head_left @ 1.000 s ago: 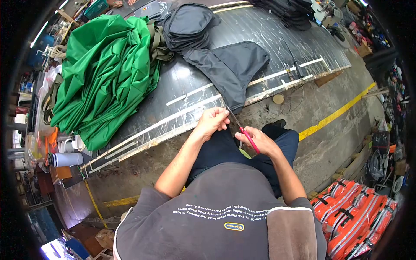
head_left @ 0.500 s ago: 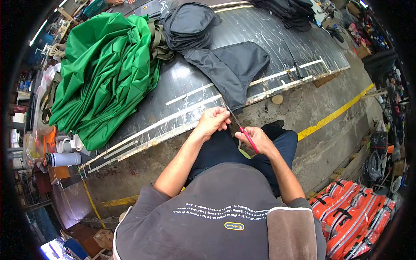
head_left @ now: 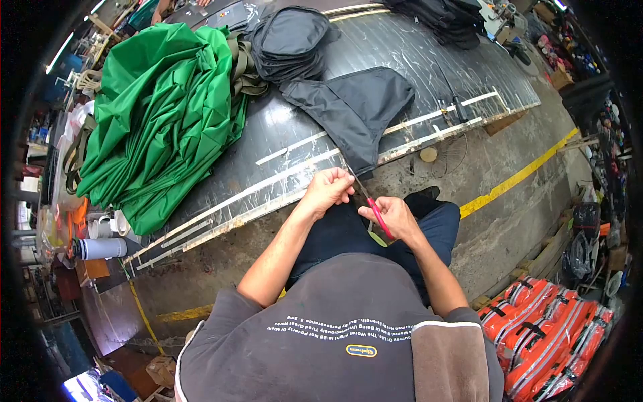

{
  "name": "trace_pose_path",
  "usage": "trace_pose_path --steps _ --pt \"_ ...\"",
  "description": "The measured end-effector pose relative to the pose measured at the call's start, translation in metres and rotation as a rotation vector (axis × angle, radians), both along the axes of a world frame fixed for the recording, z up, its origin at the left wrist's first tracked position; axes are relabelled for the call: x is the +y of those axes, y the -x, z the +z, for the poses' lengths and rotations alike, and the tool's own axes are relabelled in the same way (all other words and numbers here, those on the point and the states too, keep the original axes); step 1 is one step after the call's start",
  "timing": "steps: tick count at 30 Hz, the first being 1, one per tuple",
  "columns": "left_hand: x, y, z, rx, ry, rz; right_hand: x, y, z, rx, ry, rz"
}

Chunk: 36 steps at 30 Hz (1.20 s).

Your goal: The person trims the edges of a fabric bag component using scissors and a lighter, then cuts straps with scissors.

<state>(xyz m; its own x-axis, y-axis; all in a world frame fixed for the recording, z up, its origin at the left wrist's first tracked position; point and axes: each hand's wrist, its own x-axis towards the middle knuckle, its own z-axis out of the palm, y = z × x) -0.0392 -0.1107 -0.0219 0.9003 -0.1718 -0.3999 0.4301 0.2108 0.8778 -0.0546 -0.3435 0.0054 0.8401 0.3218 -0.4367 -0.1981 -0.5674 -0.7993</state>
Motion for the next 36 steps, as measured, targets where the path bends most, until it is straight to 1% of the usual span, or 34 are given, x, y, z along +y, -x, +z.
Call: trace_pose_path --steps 6,9,10,11,12,13,14,15,16,18,19,20,21,22,23,24,26,28,29,31,32,33,34,36 --pt "0.0 0.003 -0.002 -0.014 0.0 -0.002 0.001 0.001 -0.001 -0.009 -0.047 -0.029" --pt "0.004 0.007 -0.001 -0.022 -0.056 -0.004 -0.002 0.002 0.003 -0.022 -0.072 -0.002" --pt "0.009 0.009 0.001 -0.024 -0.079 -0.003 -0.005 0.002 0.006 -0.082 -0.069 0.037" --pt "0.018 0.012 0.015 -0.017 -0.146 0.048 -0.012 0.002 0.008 -0.143 -0.066 0.075" --pt "0.025 0.017 0.03 -0.01 -0.145 0.191 -0.019 0.001 0.01 -0.204 -0.061 0.113" --pt "0.043 0.017 0.022 -0.102 -0.17 0.288 -0.028 0.001 0.008 -0.235 -0.135 0.102" --pt "0.07 0.013 0.013 -0.171 -0.477 0.285 -0.037 -0.003 0.005 -0.22 -0.182 0.032" --pt "0.077 0.013 0.029 -0.433 -0.897 0.415 -0.043 -0.009 0.01 -0.256 -0.139 -0.077" --pt "0.069 0.012 0.059 -0.53 -1.07 0.573 -0.049 -0.018 0.018 -0.291 -0.095 -0.186" --pt "0.059 0.0 0.088 -0.566 -0.985 0.589 -0.064 -0.044 0.028 -0.373 0.157 -0.33" --pt "0.05 -0.011 0.087 -0.712 -0.944 0.525 -0.07 -0.055 0.034 -0.381 0.196 -0.375" --pt "0.037 -0.024 0.086 -0.857 -0.9 0.46 -0.082 -0.071 0.028 -0.386 0.228 -0.379" --pt "0.016 -0.037 0.088 -0.79 -0.712 0.386 -0.086 -0.086 0.031 -0.409 0.318 -0.365" --pt "-0.005 -0.049 0.097 -0.904 -0.84 0.321 -0.088 -0.099 0.034 -0.433 0.407 -0.352" --pt "-0.024 -0.064 0.09 -0.999 -0.949 0.293 -0.087 -0.11 0.037 -0.468 0.457 -0.341" --pt "-0.043 -0.077 0.082 -1.006 -1.049 0.274 -0.084 -0.121 0.039 -0.503 0.509 -0.33" --pt "-0.073 -0.098 0.079 -0.896 -1.277 0.189 -0.075 -0.138 0.041 -0.552 0.586 -0.321" --pt "-0.085 -0.112 0.072 -0.811 -1.402 0.084 -0.066 -0.155 0.038 -0.581 0.634 -0.324" --pt "-0.085 -0.114 0.067 -0.832 -1.397 0.091 -0.067 -0.162 0.037 -0.549 0.501 -0.298" --pt "-0.079 -0.115 0.054 -0.869 -1.393 0.105 -0.071 -0.174 0.034 -0.65 0.414 -0.368" --pt "-0.072 -0.11 0.051 -0.931 -1.334 0.142 -0.072 -0.178 0.032 -0.695 0.368 -0.402" --pt "-0.062 -0.1 0.047 -0.988 -1.273 0.175 -0.077 -0.183 0.033 -0.784 0.429 -0.423" --pt "-0.052 -0.089 0.043 -1.04 -1.212 0.207 -0.085 -0.19 0.031 -0.81 0.427 -0.436" --pt "-0.035 -0.069 0.043 -1.032 -1.095 0.196 -0.101 -0.211 0.01 -0.955 0.541 -0.451"
